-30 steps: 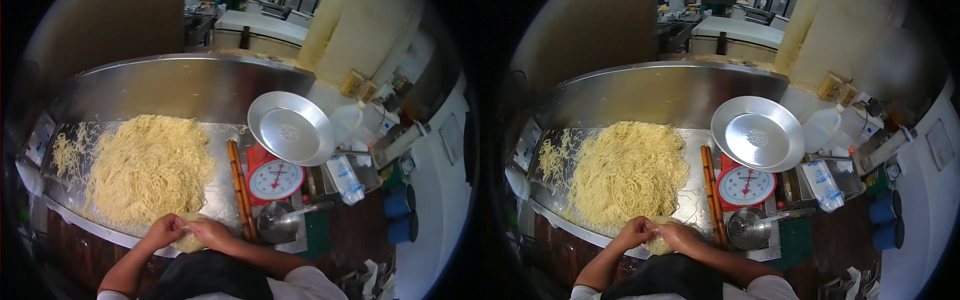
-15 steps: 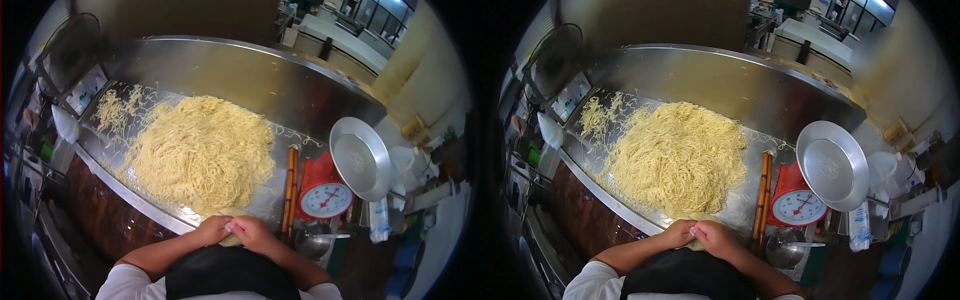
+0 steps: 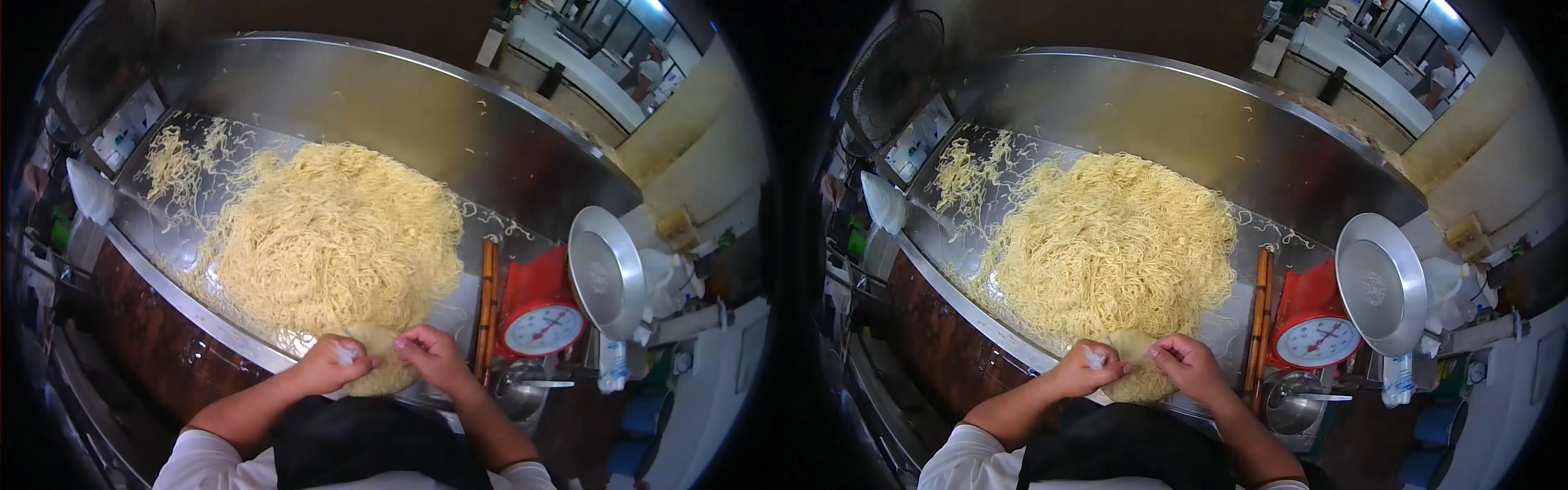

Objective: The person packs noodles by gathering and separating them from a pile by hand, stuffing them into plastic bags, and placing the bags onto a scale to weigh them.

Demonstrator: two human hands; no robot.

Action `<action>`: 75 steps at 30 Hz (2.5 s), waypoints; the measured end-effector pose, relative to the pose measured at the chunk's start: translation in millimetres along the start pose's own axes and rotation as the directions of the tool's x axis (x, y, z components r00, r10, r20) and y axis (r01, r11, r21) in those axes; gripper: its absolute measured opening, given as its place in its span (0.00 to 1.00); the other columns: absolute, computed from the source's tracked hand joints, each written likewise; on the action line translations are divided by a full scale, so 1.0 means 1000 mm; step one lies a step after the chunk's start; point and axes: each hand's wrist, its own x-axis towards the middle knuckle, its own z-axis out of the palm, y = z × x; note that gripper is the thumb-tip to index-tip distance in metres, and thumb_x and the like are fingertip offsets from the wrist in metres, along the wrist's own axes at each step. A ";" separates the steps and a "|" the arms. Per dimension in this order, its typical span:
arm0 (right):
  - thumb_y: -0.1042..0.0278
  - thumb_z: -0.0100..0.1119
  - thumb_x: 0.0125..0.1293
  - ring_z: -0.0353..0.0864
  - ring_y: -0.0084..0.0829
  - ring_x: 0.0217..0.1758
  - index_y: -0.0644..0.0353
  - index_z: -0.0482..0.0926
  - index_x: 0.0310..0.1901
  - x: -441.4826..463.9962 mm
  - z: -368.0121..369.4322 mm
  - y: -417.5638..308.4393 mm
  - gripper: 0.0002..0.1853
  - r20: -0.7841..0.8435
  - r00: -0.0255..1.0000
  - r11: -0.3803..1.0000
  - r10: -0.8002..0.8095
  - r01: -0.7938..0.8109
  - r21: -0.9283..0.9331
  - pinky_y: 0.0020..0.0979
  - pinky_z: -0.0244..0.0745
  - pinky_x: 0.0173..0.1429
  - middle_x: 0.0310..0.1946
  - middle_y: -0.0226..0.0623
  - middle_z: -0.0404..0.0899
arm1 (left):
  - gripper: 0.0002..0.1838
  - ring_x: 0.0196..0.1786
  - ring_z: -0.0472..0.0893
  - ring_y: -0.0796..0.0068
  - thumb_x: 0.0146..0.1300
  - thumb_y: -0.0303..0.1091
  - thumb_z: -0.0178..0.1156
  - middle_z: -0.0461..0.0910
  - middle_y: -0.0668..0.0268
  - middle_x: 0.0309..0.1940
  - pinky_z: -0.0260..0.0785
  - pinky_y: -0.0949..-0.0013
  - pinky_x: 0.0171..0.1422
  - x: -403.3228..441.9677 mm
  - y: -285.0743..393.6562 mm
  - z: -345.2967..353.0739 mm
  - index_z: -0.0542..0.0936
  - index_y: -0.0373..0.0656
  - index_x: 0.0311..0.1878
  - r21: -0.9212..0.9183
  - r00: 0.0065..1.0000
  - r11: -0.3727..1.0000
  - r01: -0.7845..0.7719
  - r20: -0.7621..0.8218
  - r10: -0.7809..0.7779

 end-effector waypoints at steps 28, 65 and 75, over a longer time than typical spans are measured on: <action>0.68 0.57 0.65 0.75 0.20 0.26 0.62 0.76 0.36 0.027 0.095 0.037 0.07 0.485 0.870 0.996 0.089 -0.090 -0.021 0.21 0.71 0.31 0.25 0.31 0.77 | 0.18 0.16 0.60 0.89 0.60 0.35 0.63 0.63 0.79 0.11 0.50 0.75 0.19 -0.206 -0.024 -0.034 0.70 0.46 0.16 -0.042 0.385 0.990 -0.136 -0.923 0.014; 0.59 0.60 0.63 0.78 0.22 0.34 0.59 0.80 0.42 -0.212 0.358 0.079 0.13 0.910 0.340 0.683 0.238 0.608 -0.406 0.27 0.74 0.40 0.31 0.32 0.81 | 0.25 0.42 0.77 0.80 0.59 0.29 0.62 0.78 0.63 0.42 0.69 0.75 0.49 -0.601 -0.174 0.068 0.69 0.37 0.60 -0.061 -0.013 0.933 -0.353 -0.997 -0.071; 0.57 0.58 0.62 0.81 0.30 0.36 0.59 0.80 0.41 -0.166 0.284 0.105 0.14 0.779 0.606 0.811 0.160 0.369 -0.454 0.30 0.75 0.42 0.32 0.38 0.82 | 0.23 0.40 0.76 0.81 0.58 0.27 0.62 0.78 0.64 0.42 0.70 0.76 0.45 -0.457 -0.130 -0.004 0.71 0.38 0.58 0.065 0.575 0.995 0.076 -0.818 0.010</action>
